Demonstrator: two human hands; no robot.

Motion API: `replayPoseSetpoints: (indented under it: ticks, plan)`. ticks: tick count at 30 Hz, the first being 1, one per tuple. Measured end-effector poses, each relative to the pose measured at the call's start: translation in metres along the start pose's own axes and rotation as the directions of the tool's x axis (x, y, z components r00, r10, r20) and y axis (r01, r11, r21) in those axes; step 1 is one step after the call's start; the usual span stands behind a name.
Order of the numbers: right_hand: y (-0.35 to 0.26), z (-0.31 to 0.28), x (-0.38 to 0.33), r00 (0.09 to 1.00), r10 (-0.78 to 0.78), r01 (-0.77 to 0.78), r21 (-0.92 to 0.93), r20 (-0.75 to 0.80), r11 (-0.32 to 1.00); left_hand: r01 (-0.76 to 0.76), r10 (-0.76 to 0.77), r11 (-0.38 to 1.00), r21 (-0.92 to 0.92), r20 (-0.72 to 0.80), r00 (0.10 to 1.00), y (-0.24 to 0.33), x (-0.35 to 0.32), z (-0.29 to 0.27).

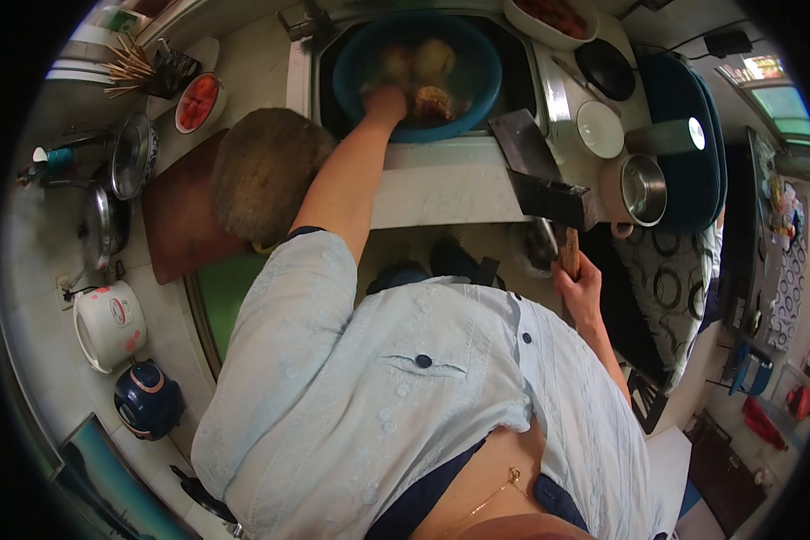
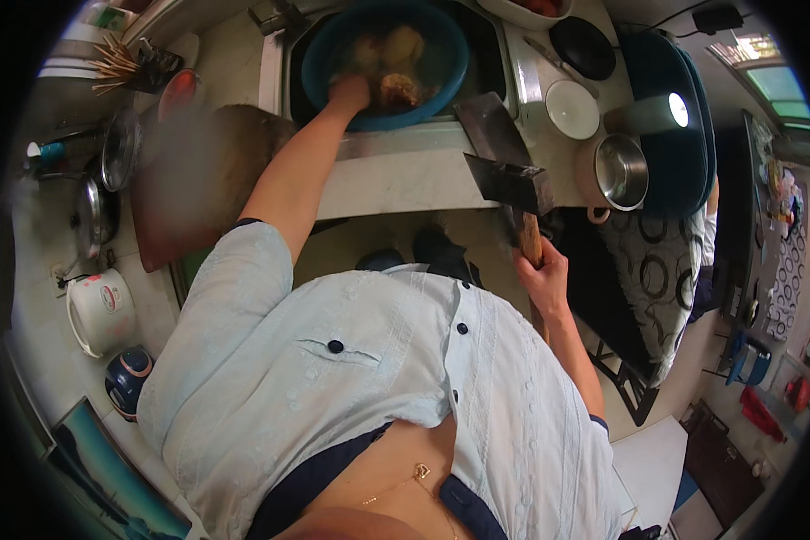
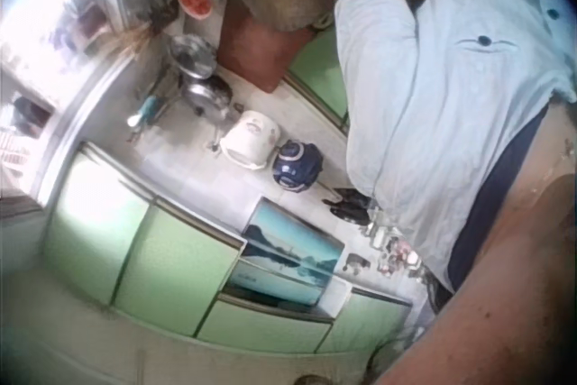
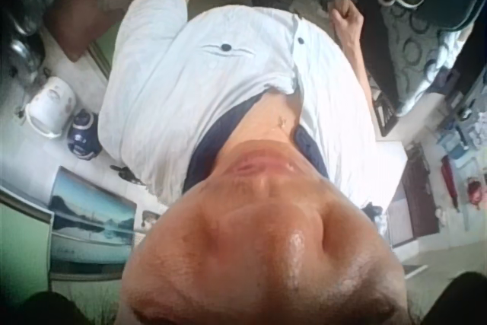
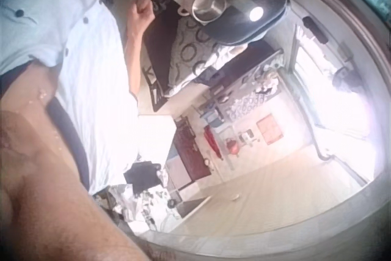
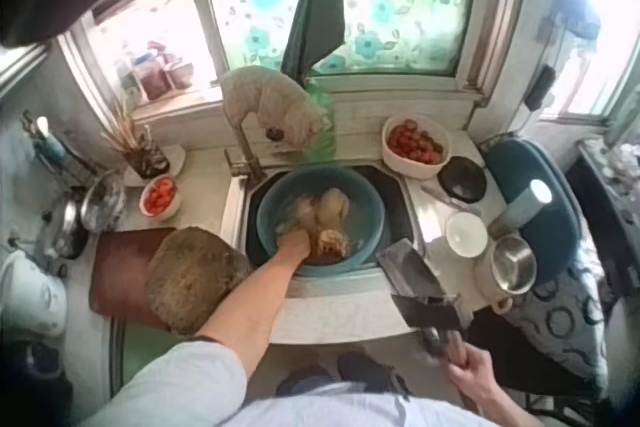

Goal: The person moves a cutting board and retrieves a cleaver. They wash a raw chicken leg in a bowl of water and place it on the cutting board. The person then uses the cleaver to chop the chicken leg into smaller pieces.

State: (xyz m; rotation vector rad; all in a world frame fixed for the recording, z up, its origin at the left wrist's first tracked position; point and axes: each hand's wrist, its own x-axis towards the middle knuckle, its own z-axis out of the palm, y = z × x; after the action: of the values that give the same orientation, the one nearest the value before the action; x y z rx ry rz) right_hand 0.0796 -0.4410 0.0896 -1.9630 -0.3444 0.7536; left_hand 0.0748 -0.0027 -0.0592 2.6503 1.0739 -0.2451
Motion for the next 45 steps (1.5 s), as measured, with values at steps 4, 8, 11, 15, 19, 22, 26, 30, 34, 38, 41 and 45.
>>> replayPoseSetpoints:
  ticks: [4, 8, 11, 15, 19, 22, 26, 30, 34, 38, 41, 45]
  plan:
    - [-0.004, -0.018, 0.026, 0.996, 0.063, -0.065, 0.022, 0.066, 0.998, -0.033, 0.038, 0.992, 0.121, -0.045, 0.998, -0.027, 0.024, 0.03]
    - [0.004, -0.031, 0.045, 0.989, 0.104, -0.102, -0.023, 0.102, 0.995, -0.142, 0.108, 0.934, 0.328, 0.119, 0.987, -0.025, 0.026, 0.026]
    - [0.002, -0.035, 0.06, 0.984, 0.108, -0.107, -0.014, 0.141, 0.994, -0.355, 0.144, 0.897, 0.262, 0.586, 0.797, -0.037, 0.05, -0.001]
    - [-0.001, -0.032, 0.076, 0.981, 0.116, -0.123, 0.039, 0.153, 0.992, -0.199, 0.104, 0.977, 0.077, 0.642, 0.759, -0.025, 0.057, -0.066]
    - [-0.011, -0.021, 0.086, 0.979, 0.096, -0.113, 0.083, 0.181, 0.99, 0.334, 0.317, 0.514, -0.79, 0.536, 0.782, -0.025, 0.054, -0.075]
    - [-0.022, -0.012, 0.091, 0.981, 0.07, -0.089, 0.099, 0.181, 0.991, 0.073, 0.333, 0.579, -0.812, 0.318, 0.888, -0.01, 0.044, -0.072]
    - [-0.029, -0.006, 0.095, 0.982, 0.047, -0.059, 0.057, 0.185, 0.997, -0.211, 0.14, 0.37, -0.905, -0.17, 0.975, 0.021, 0.007, -0.059]
    - [-0.024, -0.005, 0.096, 0.982, 0.027, -0.037, 0.053, 0.189, 0.998, -0.331, 0.025, 0.503, -0.798, -0.37, 0.929, 0.044, -0.025, -0.069]
    - [-0.03, 0.001, 0.095, 0.98, 0.055, -0.068, 0.06, 0.192, 0.996, -0.27, -0.071, 0.403, -0.875, -0.324, 0.944, 0.022, -0.021, -0.045]
    - [-0.029, 0.002, 0.094, 0.974, 0.063, -0.071, 0.029, 0.22, 0.997, -0.145, -0.175, 0.257, -0.955, -0.194, 0.965, -0.001, -0.016, -0.027]
    - [-0.026, 0.002, 0.094, 0.971, 0.07, -0.079, 0.032, 0.23, 0.996, -0.081, -0.338, 0.528, -0.845, -0.297, 0.893, -0.004, -0.011, -0.016]
    - [-0.025, -0.002, 0.096, 0.969, 0.091, -0.09, -0.012, 0.228, 0.996, -0.15, -0.145, 0.917, -0.369, -0.661, 0.736, 0.008, -0.015, -0.019]
